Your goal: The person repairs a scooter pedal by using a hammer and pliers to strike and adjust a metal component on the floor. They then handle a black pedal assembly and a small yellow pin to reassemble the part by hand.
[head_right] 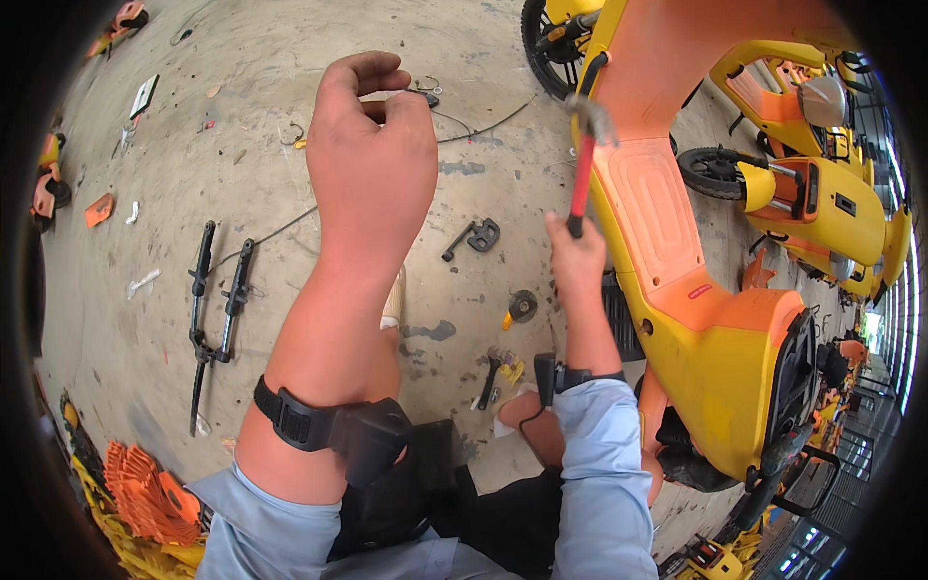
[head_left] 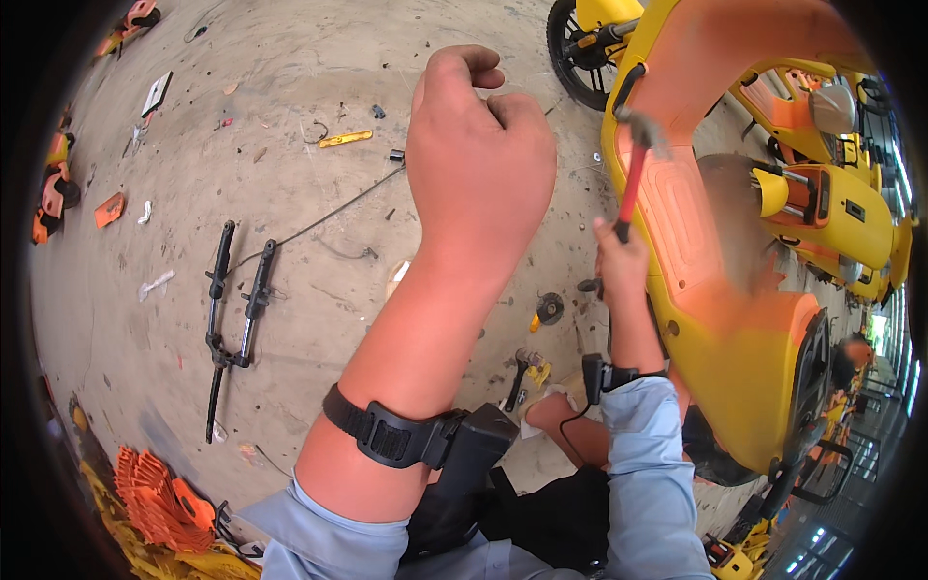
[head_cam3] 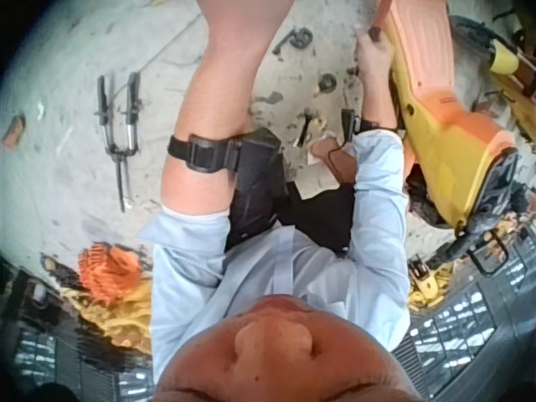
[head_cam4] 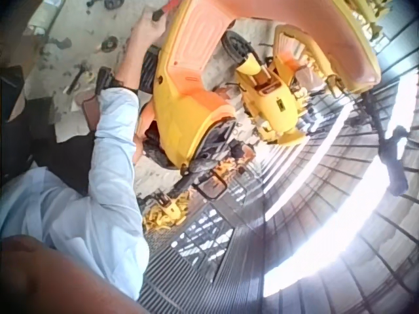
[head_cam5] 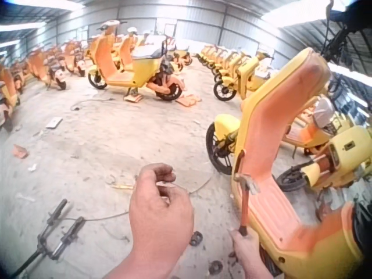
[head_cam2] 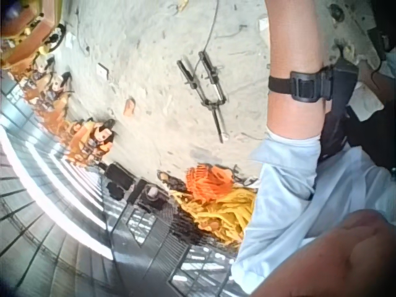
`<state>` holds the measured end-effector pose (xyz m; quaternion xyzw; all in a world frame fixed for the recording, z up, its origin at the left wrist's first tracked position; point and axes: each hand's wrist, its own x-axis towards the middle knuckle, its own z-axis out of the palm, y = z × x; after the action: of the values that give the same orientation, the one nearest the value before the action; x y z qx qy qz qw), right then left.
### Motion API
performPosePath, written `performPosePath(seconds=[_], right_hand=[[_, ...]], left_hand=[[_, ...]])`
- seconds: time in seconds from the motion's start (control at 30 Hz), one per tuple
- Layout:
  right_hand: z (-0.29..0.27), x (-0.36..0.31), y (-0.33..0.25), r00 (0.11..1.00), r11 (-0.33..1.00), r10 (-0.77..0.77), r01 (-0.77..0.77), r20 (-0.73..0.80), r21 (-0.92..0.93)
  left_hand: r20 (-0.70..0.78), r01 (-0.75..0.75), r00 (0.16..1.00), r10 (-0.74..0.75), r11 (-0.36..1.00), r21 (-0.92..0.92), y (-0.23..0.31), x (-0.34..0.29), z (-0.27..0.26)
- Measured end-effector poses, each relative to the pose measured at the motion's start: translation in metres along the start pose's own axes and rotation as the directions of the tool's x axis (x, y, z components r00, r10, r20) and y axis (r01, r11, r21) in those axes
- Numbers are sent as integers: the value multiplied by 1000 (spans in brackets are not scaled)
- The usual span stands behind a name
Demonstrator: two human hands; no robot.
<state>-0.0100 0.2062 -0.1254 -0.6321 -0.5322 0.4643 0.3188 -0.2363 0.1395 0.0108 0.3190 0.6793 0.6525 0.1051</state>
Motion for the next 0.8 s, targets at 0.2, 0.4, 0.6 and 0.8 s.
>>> performPosePath(seconds=[0.2, 0.4, 0.6, 0.8], right_hand=[[27, 1, -127, 822, 741, -553, 559, -136, 372], [84, 11, 226, 994, 905, 44, -82, -99, -417], [63, 16, 68, 943, 949, 304, -312, 135, 42], [-27, 6, -124, 993, 991, -119, 118, -11, -64]], left_hand=[[161, -43, 987, -1, 960, 275, -13, 1, -28], [233, -21, 972, -46, 960, 278, -14, -10, -11], [259, -4, 963, -69, 963, 269, -20, -9, -12], [253, 69, 959, -129, 971, 231, -3, -6, -5]])
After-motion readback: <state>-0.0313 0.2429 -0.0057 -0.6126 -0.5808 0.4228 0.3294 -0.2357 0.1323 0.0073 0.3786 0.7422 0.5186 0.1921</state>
